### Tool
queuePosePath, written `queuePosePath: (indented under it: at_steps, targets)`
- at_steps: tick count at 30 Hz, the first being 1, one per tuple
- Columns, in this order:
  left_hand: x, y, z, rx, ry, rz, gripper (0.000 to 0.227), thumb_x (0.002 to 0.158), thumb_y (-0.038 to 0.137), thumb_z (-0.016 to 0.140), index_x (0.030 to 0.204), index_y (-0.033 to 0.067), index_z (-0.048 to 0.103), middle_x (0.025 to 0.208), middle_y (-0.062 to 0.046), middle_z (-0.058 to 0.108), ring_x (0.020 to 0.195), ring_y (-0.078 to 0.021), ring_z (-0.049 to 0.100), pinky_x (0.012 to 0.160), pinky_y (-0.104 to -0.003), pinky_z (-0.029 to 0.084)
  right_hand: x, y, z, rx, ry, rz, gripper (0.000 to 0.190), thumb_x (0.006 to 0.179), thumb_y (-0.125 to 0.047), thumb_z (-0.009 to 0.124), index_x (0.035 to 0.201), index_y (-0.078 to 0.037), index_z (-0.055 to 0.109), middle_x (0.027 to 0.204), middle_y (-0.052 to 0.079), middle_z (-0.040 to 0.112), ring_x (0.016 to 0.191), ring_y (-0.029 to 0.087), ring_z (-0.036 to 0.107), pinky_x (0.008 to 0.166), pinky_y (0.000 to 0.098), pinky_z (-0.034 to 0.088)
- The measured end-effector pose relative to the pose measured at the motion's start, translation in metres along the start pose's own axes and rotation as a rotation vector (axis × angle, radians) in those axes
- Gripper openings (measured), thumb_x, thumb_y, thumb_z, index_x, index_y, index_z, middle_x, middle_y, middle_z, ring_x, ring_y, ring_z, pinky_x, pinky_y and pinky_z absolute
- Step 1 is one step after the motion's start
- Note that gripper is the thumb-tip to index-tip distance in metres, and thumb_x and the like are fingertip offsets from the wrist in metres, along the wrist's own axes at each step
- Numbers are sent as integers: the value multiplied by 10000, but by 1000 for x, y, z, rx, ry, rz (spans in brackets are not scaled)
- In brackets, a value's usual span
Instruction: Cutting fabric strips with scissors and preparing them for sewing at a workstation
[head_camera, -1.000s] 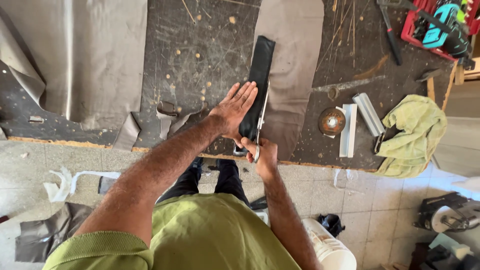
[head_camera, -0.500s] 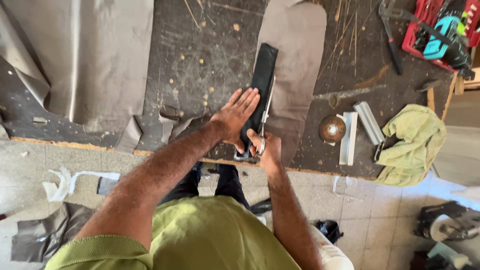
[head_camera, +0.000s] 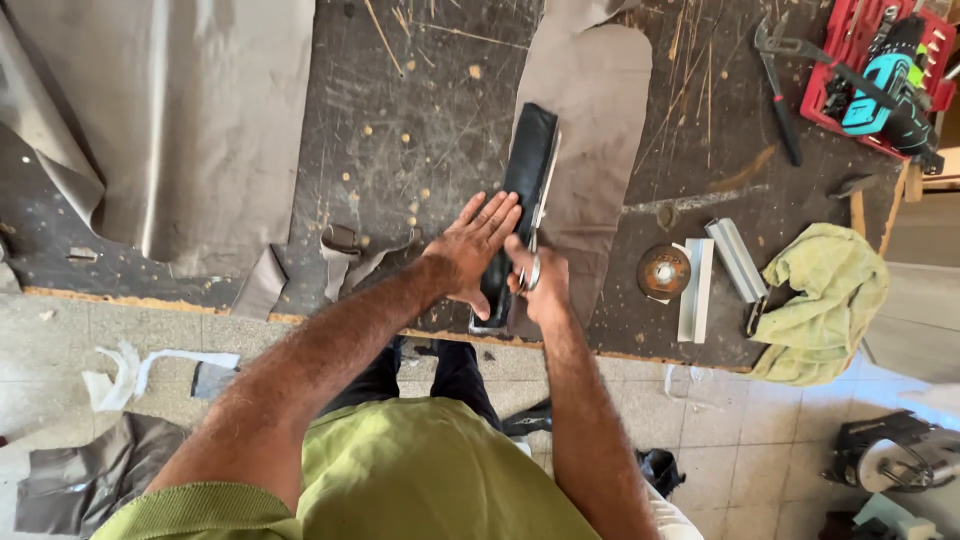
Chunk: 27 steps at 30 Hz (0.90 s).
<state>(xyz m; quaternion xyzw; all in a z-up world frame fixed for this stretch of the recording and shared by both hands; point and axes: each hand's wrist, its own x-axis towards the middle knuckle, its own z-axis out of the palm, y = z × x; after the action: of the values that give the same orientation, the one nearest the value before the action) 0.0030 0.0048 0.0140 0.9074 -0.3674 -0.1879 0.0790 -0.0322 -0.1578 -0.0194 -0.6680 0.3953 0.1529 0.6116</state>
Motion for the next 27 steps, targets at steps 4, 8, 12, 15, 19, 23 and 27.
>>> queuePosePath:
  at_steps: [4,8,12,15,19,23,27]
  targets:
    - [-1,1,6,26,15,28,1760,342,930,773,1621,-30,39,1726,-183,29,1608,-290,1,1322,-483,-25,33,8,0,43,8,-39,502,727,-369,953,665,-19,599,492,99,517,363,205,587,330,302,493]
    - [0,-2,5,2,-15,32,1744,376,919,788,1619,-36,23,1724,-189,2,1605,-295,-23,1319,-491,-37,30,0,-1,-14,17,-60,466,690,-273,985,681,10,615,494,101,516,360,193,590,319,280,496]
    - [2,-5,11,-10,38,41,1787,318,898,801,1615,-47,15,1720,-205,-1,1604,-315,-21,1320,-503,-43,28,-15,4,4,14,-70,466,704,-271,970,683,16,603,494,97,516,360,196,587,337,277,511]
    - [0,-3,10,-44,67,50,1810,283,895,796,1615,-47,11,1721,-198,40,1605,-309,20,1319,-491,-27,43,-20,5,54,22,-69,464,727,-332,953,679,-31,603,518,85,531,376,192,594,331,282,503]
    - [3,-5,12,-56,78,54,1792,312,860,836,1615,-47,6,1718,-203,46,1602,-321,22,1318,-509,-22,44,-36,8,37,0,-117,456,734,-292,938,678,-22,574,508,74,502,368,178,579,318,257,479]
    - [1,-5,14,-40,49,53,1777,324,860,825,1615,-44,4,1718,-199,46,1602,-317,16,1318,-515,-29,54,-25,5,-1,12,-132,466,712,-259,965,703,-3,575,520,94,512,380,181,591,327,256,491]
    - [1,-5,10,-41,47,56,1754,345,874,827,1614,-39,31,1714,-199,69,1598,-323,29,1317,-519,-21,55,-46,12,5,11,-104,485,724,-305,969,645,-16,588,487,95,524,373,207,611,328,290,509]
